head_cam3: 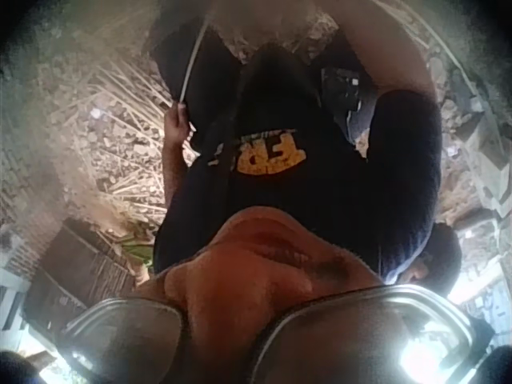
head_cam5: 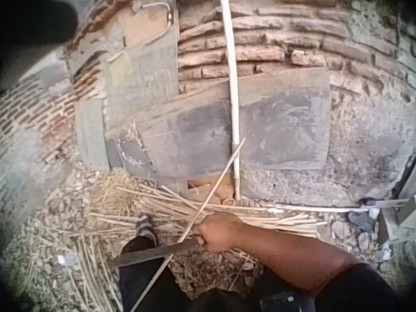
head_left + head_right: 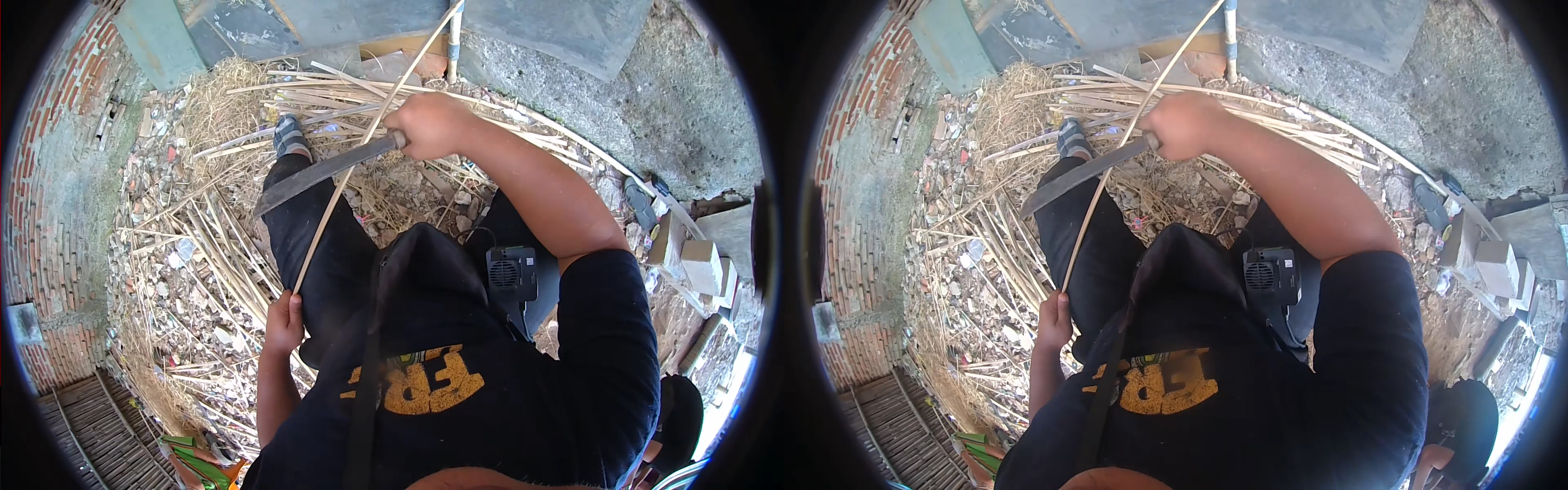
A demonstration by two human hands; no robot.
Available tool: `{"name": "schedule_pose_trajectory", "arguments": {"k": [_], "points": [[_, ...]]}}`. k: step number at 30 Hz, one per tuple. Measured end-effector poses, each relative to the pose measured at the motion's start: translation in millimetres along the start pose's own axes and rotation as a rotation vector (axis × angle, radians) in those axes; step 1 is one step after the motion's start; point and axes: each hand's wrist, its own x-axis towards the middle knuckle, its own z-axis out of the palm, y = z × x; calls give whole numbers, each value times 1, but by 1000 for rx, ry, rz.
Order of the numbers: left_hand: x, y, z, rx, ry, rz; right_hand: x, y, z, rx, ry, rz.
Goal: The person uses a blade to shave thin strips of bamboo by hand while sitting on the ground, smoothing the surface and edges of the strips by pulling the blade along their length.
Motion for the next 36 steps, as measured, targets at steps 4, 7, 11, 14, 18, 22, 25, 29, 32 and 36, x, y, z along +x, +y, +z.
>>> {"name": "schedule_pose_trajectory", "arguments": {"k": [4,7,11,14,18,22,25,29,32,36], "points": [[9,5,3,-32,0,-23,11,54,4,290,168,135],[6,3,3,-37,9,-10,11,60,1,269,169,177],[-3,-16,4,-76,1,-10,5,29,9,149,127,37],[2,-15,3,-6,37,31,4,10,-1,84,33,41],[6,13,6,5,36,-24,12,69,5,245,121,201],[0,8,-1,33,15,10,8,65,6,143,138,168],[0,1,-2,14,-7,1,2,24,9,111,105,71],[3,1,-1,-30,-28,-58,6,39,12,163,112,21],[7,-6,6,-64,4,-23,13,75,3,299,234,254],[2,1,1,-62,0,-2,9,65,5,221,177,183]]}}
